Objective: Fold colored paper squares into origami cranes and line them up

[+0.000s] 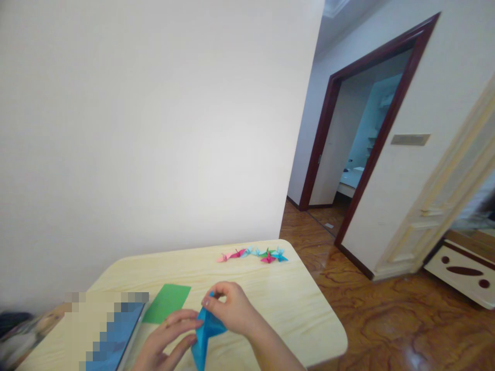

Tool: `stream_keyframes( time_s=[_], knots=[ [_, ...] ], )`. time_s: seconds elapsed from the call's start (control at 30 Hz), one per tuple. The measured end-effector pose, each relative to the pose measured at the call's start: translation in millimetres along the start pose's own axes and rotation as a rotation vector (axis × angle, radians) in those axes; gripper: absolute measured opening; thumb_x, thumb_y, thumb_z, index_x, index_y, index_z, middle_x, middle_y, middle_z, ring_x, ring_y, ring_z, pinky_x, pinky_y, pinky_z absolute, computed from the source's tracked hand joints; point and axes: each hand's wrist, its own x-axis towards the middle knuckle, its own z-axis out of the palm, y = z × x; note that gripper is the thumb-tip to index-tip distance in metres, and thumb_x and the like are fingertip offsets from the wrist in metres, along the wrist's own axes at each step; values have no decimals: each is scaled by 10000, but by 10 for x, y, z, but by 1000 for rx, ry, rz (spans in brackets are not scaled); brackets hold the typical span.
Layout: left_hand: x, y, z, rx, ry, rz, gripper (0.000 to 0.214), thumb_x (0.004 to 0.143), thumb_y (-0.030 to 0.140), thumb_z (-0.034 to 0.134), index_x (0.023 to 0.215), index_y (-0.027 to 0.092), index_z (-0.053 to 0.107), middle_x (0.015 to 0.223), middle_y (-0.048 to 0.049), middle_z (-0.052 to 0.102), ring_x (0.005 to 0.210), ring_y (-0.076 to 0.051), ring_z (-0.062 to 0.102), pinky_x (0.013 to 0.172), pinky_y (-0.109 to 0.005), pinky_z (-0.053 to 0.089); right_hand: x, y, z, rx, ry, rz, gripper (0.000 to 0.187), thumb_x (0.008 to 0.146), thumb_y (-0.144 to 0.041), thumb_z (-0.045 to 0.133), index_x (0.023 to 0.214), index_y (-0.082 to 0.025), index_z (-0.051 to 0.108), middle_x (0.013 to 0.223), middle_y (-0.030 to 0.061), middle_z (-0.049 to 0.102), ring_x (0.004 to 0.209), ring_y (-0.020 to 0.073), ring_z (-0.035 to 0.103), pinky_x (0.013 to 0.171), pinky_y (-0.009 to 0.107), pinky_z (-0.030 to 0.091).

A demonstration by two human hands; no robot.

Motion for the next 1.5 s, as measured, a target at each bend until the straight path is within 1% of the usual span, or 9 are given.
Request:
stream_keyframes(
  time_s=[0.17,0.33,0.43,0.57,0.77,0.97,1.1,1.37,1.5],
  knots=[
    [39,-20,32,46,80,40,107,773,289,609,823,267,701,749,-33,713,719,-173,668,652,-244,546,-29,-45,10,-8,-8,-29,148,736,-280,609,712,-146,669,660,12,649,666,146,584,627,235,459],
    [53,23,35,99,136,-88,116,766,335,596,778,245,669,707,-15,705,649,-175,656,604,-254,539,-71,-96,-39,54,-81,-87,291,824,-383,508,753,-137,646,702,30,644,691,148,583,648,244,462],
    [41,32,39,128,179,-160,143,735,361,620,798,235,646,687,1,702,593,-169,645,553,-248,534,-100,-139,-44,60,-86,-121,222,792,-349,558,810,-142,639,750,27,640,721,146,580,661,234,457],
    [21,13,41,103,181,-219,187,723,399,622,799,229,641,693,-2,707,590,-169,644,544,-248,536,-114,-174,-5,-45,-24,-104,65,704,-162,595,740,-153,648,691,-1,633,683,134,580,648,219,448],
    [43,37,46,67,171,-246,225,704,448,627,786,248,689,688,-6,722,587,-174,645,545,-253,537,-106,-163,14,-41,50,-111,93,708,-117,537,708,-156,621,655,-10,606,647,125,561,625,220,446],
    [87,129,88,38,274,-231,198,735,411,598,702,234,680,619,6,680,548,-153,614,507,-232,507,-158,-195,6,-158,183,-365,176,656,-57,556,764,-194,570,909,36,584,916,175,536,833,298,410],
    [57,121,109,-18,304,-253,179,735,387,605,709,221,668,665,-6,678,596,-162,623,528,-235,516,-169,-218,3,-196,194,-384,166,659,-48,553,732,-196,538,946,48,562,948,180,524,844,302,404],
    [19,98,148,-207,266,-372,147,726,356,623,739,217,673,713,-14,686,666,-175,647,584,-237,543,-142,-208,15,-87,122,-381,173,666,-23,495,704,-192,501,821,15,606,780,140,577,731,251,437],
    [21,42,158,-184,271,-411,157,684,370,652,724,226,699,768,-34,710,739,-207,659,663,-284,551,-151,-206,21,-97,119,-384,148,677,-44,510,695,-191,503,804,12,611,760,137,578,722,250,435]
  ],
)
